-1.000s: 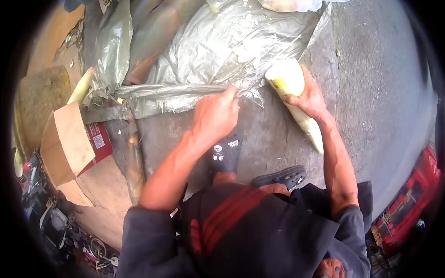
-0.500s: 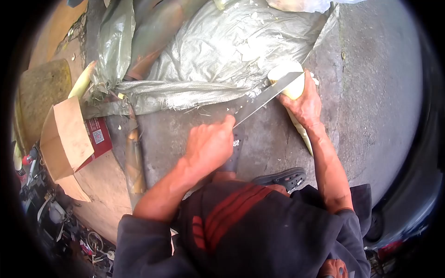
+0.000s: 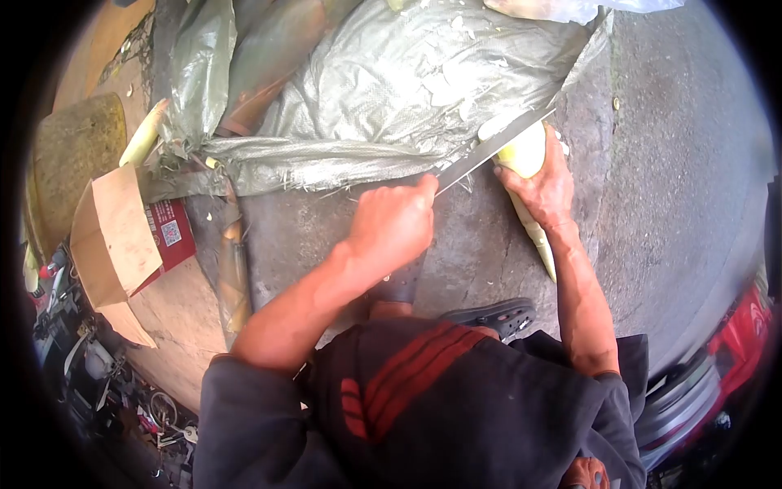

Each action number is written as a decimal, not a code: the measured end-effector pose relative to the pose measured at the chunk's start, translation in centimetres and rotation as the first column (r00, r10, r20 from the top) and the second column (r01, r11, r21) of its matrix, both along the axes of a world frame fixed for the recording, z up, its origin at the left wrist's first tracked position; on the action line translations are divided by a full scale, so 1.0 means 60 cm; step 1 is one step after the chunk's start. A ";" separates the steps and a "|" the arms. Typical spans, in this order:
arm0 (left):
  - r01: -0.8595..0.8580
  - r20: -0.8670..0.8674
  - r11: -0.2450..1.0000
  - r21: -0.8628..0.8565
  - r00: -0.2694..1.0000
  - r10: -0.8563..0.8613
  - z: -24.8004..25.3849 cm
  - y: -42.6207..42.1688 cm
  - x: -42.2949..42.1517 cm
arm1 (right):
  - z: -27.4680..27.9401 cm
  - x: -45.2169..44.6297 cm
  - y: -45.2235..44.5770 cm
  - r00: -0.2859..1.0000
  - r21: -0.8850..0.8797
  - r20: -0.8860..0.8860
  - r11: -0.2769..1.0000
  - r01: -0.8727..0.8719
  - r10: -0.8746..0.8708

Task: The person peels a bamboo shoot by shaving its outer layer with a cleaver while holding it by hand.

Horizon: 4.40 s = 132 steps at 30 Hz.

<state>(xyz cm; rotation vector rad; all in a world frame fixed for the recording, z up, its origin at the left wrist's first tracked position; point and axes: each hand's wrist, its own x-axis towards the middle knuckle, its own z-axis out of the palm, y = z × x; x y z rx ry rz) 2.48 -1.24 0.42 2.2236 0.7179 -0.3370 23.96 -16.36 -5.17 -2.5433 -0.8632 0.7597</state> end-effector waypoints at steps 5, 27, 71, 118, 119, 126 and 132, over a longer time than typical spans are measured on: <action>0.025 -0.030 0.999 -0.037 0.999 -0.026 0.006 0.006 0.000 | 0.002 -0.005 -0.002 1.000 0.057 0.006 0.998 0.026 -0.026; -0.006 0.085 1.000 0.006 0.996 0.005 -0.064 -0.010 0.116 | -0.002 0.006 -0.006 1.000 0.061 -0.010 0.998 0.010 -0.010; -0.103 0.024 0.994 0.034 0.994 0.102 0.045 -0.033 -0.082 | 0.024 -0.012 0.017 0.999 0.000 0.000 0.999 -0.041 0.041; -0.001 0.093 0.998 0.059 0.996 -0.004 -0.053 -0.014 0.082 | 0.012 -0.006 0.014 0.998 0.057 0.025 0.997 -0.052 0.051; 0.002 0.097 0.998 0.061 0.995 -0.008 -0.056 -0.012 0.084 | 0.011 -0.007 0.013 0.998 0.068 0.034 0.996 -0.058 0.056; 0.037 0.065 0.997 0.070 0.997 -0.042 -0.068 0.000 0.113 | 0.009 -0.005 0.014 0.998 0.036 0.015 0.998 -0.055 0.055; 0.035 0.066 0.997 0.064 0.997 -0.039 -0.073 0.000 0.129 | 0.006 -0.005 0.010 0.999 0.037 0.005 0.998 -0.045 0.045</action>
